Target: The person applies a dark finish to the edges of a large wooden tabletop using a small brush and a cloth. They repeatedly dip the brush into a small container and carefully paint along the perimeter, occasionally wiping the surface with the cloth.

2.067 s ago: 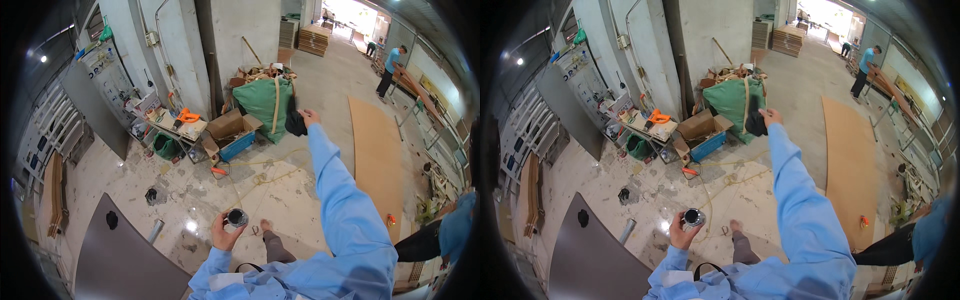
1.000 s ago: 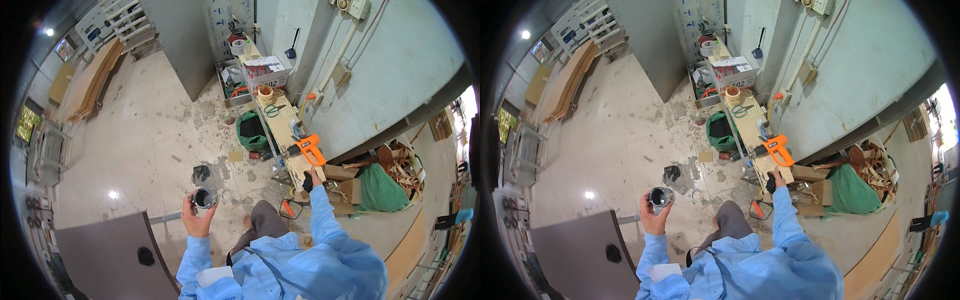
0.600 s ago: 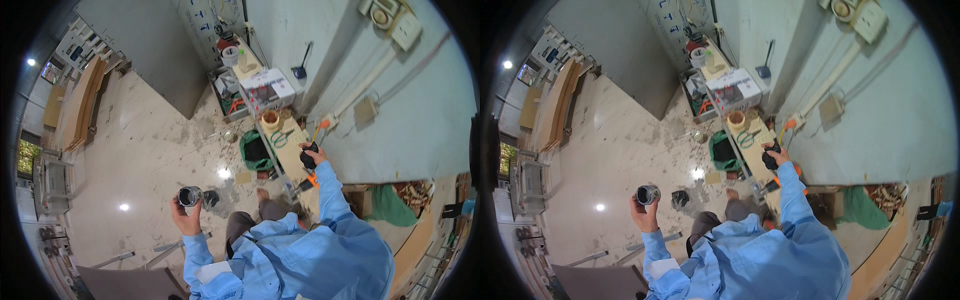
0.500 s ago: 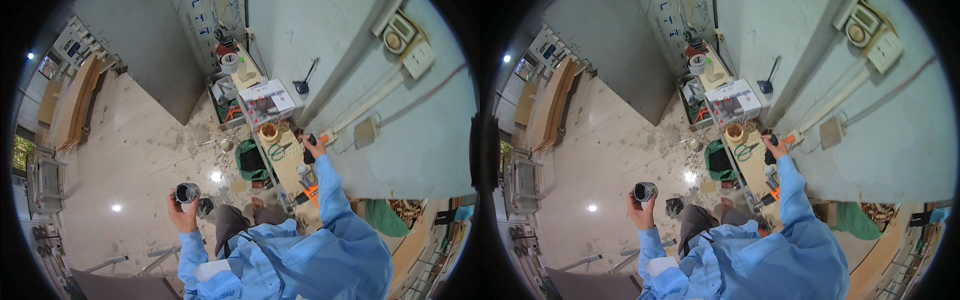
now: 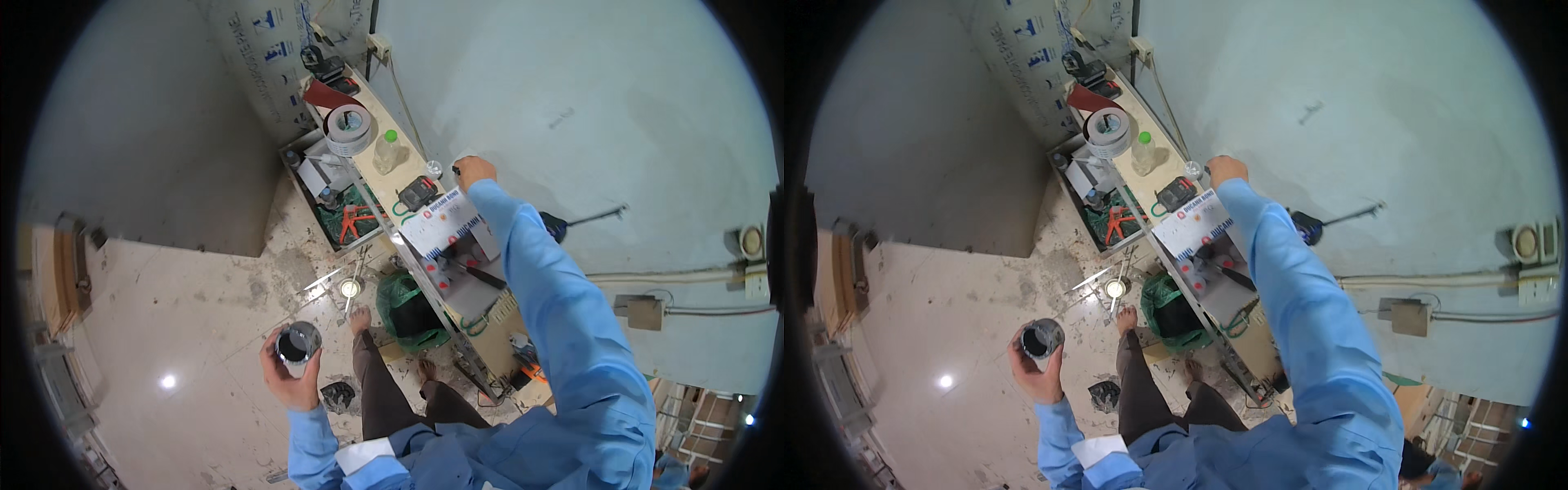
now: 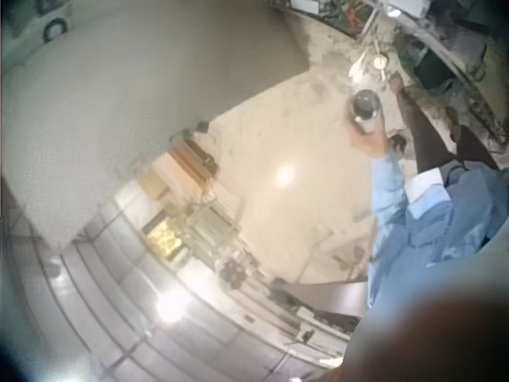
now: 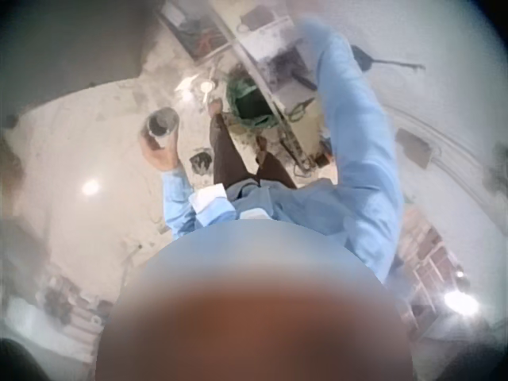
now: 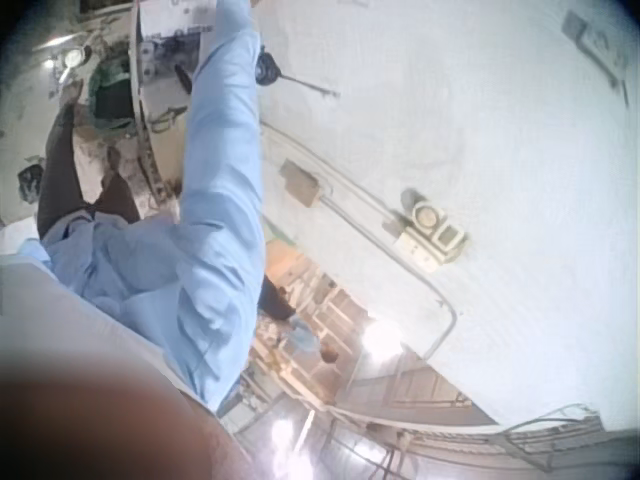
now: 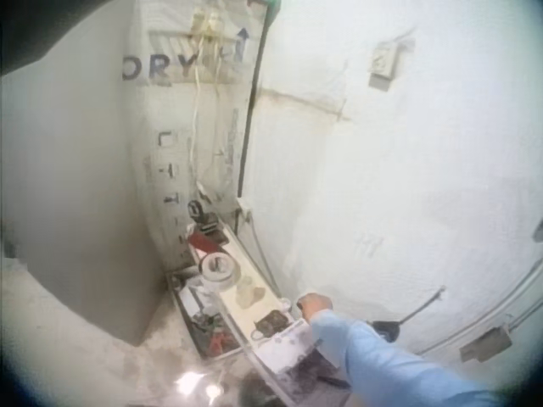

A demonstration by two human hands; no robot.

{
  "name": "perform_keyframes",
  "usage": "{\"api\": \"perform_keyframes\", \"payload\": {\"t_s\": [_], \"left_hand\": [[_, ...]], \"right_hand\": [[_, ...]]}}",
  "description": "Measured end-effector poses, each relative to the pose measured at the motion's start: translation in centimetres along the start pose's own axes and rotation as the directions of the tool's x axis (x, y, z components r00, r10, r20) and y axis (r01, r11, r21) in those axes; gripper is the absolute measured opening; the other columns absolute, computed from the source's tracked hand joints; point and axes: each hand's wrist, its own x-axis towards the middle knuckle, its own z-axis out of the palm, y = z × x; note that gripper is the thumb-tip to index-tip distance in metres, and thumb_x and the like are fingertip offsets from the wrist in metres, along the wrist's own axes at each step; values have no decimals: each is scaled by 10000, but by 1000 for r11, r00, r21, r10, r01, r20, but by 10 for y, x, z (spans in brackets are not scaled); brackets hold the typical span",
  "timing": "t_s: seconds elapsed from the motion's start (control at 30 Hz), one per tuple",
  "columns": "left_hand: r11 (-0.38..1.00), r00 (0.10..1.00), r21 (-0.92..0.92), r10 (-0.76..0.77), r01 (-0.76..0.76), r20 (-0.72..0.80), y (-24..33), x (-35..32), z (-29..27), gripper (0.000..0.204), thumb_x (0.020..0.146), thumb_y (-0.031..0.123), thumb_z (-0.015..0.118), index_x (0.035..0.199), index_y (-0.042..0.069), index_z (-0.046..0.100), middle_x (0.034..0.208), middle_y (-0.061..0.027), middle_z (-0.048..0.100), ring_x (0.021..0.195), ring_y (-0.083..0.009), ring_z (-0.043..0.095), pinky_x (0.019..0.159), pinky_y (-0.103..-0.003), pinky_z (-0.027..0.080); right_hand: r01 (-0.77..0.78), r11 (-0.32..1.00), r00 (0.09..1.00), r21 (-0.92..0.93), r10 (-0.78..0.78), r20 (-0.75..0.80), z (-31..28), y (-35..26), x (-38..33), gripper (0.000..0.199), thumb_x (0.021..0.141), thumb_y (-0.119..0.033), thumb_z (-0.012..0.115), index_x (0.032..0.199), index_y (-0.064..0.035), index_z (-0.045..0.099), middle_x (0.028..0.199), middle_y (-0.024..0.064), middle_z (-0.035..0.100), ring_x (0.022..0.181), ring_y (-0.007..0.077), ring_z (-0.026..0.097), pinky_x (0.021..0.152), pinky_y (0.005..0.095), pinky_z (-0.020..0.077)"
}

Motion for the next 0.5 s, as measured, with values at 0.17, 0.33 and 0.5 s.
{"api": "perform_keyframes", "payload": {"t_s": [0.17,0.33,0.5], "left_hand": [[998,997,-30,-61,62,53,-37,63,-3,741,704,-26,913,1360,-4,569,1369,-211,618,1310,-331,611,1160,-455,467],[990,985,38,-141,138,97,-51,92,-6,732,705,-16,919,1348,-8,569,1373,-218,615,1298,-329,618,1140,-446,480],[987,976,0,-161,163,148,-58,113,3,726,707,-22,914,1346,-2,570,1361,-218,627,1263,-308,634,1112,-423,500]], "right_hand": [[-170,985,978,-27,171,121,71,-17,77,194,952,-230,714,1112,-202,821,1126,127,791,1053,348,754,900,476,604],[-197,980,971,-36,200,130,113,-19,101,224,948,-226,716,1145,-224,823,1125,121,793,1066,353,753,919,467,605],[-240,968,945,-73,250,211,111,-25,104,248,932,-222,720,1157,-226,823,1121,118,796,1062,356,754,935,463,604]]}}
